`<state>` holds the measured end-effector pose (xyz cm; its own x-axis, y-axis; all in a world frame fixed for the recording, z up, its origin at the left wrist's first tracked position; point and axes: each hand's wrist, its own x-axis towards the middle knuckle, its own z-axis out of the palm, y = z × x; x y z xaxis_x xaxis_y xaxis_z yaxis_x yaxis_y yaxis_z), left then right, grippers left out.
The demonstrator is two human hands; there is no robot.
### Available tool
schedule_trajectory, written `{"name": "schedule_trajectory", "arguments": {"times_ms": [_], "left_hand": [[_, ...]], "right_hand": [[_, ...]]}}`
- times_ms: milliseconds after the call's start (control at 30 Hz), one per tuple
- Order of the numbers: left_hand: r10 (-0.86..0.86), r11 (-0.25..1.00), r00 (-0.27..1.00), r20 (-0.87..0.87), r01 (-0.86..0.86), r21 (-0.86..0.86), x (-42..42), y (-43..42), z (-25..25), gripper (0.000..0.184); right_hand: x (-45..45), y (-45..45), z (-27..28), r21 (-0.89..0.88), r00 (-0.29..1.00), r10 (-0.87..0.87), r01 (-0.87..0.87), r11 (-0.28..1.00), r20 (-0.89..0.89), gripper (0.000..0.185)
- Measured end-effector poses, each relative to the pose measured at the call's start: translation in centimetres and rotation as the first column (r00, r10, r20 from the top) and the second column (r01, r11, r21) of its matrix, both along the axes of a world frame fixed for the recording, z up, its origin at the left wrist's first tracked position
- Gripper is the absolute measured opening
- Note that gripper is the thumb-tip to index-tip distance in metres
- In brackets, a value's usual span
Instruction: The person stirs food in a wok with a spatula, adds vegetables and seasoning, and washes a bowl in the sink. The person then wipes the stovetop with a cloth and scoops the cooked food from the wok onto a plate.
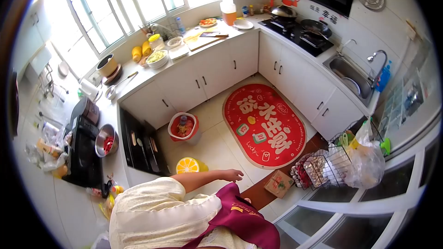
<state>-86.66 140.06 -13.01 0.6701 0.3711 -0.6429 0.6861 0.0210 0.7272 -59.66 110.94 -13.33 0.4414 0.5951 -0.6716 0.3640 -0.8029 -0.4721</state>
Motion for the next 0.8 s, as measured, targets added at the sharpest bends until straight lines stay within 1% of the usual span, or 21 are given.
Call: {"name": "schedule_trajectory", "arguments": {"times_ms": [100, 133, 167, 233, 267, 300, 333, 367, 400, 433, 467, 500, 533, 567, 633, 667, 700, 733, 767, 800], "left_hand": [[-0.080, 0.991, 0.996, 0.040, 0.075, 0.109, 0.1, 0.8, -1.7, 0.050], [-0.150, 0.968, 0.989, 0.010, 0.145, 0.207, 0.3, 0.9, -1.0, 0.049], [-0.090, 0.985, 0.996, -0.027, 0.093, 0.143, 0.4, 0.9, -0.4, 0.049], [-0.099, 0.980, 0.995, -0.027, 0.102, 0.173, 0.0, 1.5, -0.6, 0.049], [-0.182, 0.958, 0.983, 0.015, 0.174, 0.229, -0.5, 2.7, -3.8, 0.047], [-0.307, 0.921, 0.949, 0.066, 0.278, 0.273, -1.1, 2.9, -7.1, 0.045], [-0.199, 0.980, 0.979, -0.050, 0.198, -0.010, -0.3, 3.0, -1.1, 0.042], [-0.175, 0.980, 0.984, -0.024, 0.172, -0.100, -0.7, 3.7, -1.1, 0.042], [-0.149, 0.971, 0.989, -0.004, 0.146, -0.190, -1.0, 4.4, -1.2, 0.043], [-0.093, 0.962, 0.992, -0.082, 0.068, -0.265, -1.0, 5.0, -0.5, 0.045], [-0.104, 0.971, 0.978, -0.181, 0.061, -0.229, -0.6, 5.4, 0.6, 0.045], [-0.137, 0.970, 0.970, -0.201, 0.090, -0.227, -0.9, 6.5, 0.3, 0.046], [-0.151, 0.969, 0.963, -0.223, 0.100, -0.227, 0.0, 7.3, 1.1, 0.047], [-0.125, 0.982, 0.958, -0.260, 0.082, -0.173, 0.7, 8.0, 1.8, 0.047], [-0.137, 0.981, 0.941, -0.309, 0.084, -0.177, 2.0, 9.3, 2.7, 0.046], [-0.157, 0.979, 0.943, -0.295, 0.109, -0.173, 2.8, 10.0, 2.8, 0.047], [-0.167, 0.978, 0.945, -0.280, 0.124, -0.167, 3.6, 10.6, 2.8, 0.047], [-0.171, 0.978, 0.948, -0.267, 0.132, -0.159, 4.6, 10.7, 3.1, 0.046], [-0.181, 0.977, 0.956, -0.233, 0.146, -0.158, 4.8, 10.9, 1.8, 0.046], [-0.187, 0.975, 0.960, -0.207, 0.156, -0.157, 5.3, 11.0, 1.5, 0.045]], "right_hand": [[0.8, -0.8, -0.9, -0.067, 0.994, 0.110, -0.111, 0.992, -0.016, 0.026], [1.0, -1.3, -1.2, -0.095, 0.989, 0.143, -0.144, 0.985, -0.024, 0.026], [1.3, -2.1, -1.5, -0.123, 0.985, 0.168, -0.171, 0.978, -0.034, 0.026], [1.8, -4.6, -1.7, -0.174, 0.976, 0.209, -0.218, 0.960, -0.066, 0.026], [1.7, -7.2, -1.6, -0.199, 0.974, 0.209, -0.223, 0.954, -0.088, 0.025], [0.8, -10.7, -1.5, -0.227, 0.969, 0.213, -0.237, 0.945, -0.124, 0.025], [-0.5, -14.7, -1.6, -0.242, 0.961, 0.225, -0.260, 0.935, -0.162, 0.025], [-2.4, -18.9, -2.2, -0.241, 0.942, 0.262, -0.309, 0.920, -0.208, 0.025], [-5.7, -23.2, -1.6, -0.223, 0.928, 0.276, -0.332, 0.916, -0.249, 0.024], [-9.4, -26.7, -0.8, -0.185, 0.914, 0.298, -0.355, 0.916, -0.276, 0.024], [-13.6, -29.9, -0.3, -0.139, 0.908, 0.304, -0.354, 0.925, -0.289, 0.024], [-16.9, -32.8, -0.3, -0.102, 0.906, 0.309, -0.350, 0.931, -0.291, 0.024], [-19.6, -34.0, 0.4, -0.110, 0.920, 0.271, -0.312, 0.944, -0.285, 0.024], [-22.0, -34.7, 1.1, -0.139, 0.937, 0.227, -0.270, 0.953, -0.267, 0.024], [-24.1, -35.4, 1.3, -0.324, 0.979, 0.089, -0.147, 0.935, -0.185, 0.024], [-24.0, -33.1, 2.0, -0.552, 0.981, -0.001, -0.107, 0.827, -0.192, 0.025], [-23.8, -31.1, 2.7, -0.743, 0.980, -0.078, -0.086, 0.664, -0.184, 0.026], [-24.3, -31.4, 2.6, -0.757, 0.970, -0.133, -0.072, 0.649, -0.205, 0.026], [-26.0, -31.8, 1.4, -0.779, 0.960, -0.193, -0.040, 0.626, -0.204, 0.026], [-25.7, -32.4, 0.8, -0.793, 0.948, -0.230, -0.036, 0.608, -0.219, 0.026]]}}
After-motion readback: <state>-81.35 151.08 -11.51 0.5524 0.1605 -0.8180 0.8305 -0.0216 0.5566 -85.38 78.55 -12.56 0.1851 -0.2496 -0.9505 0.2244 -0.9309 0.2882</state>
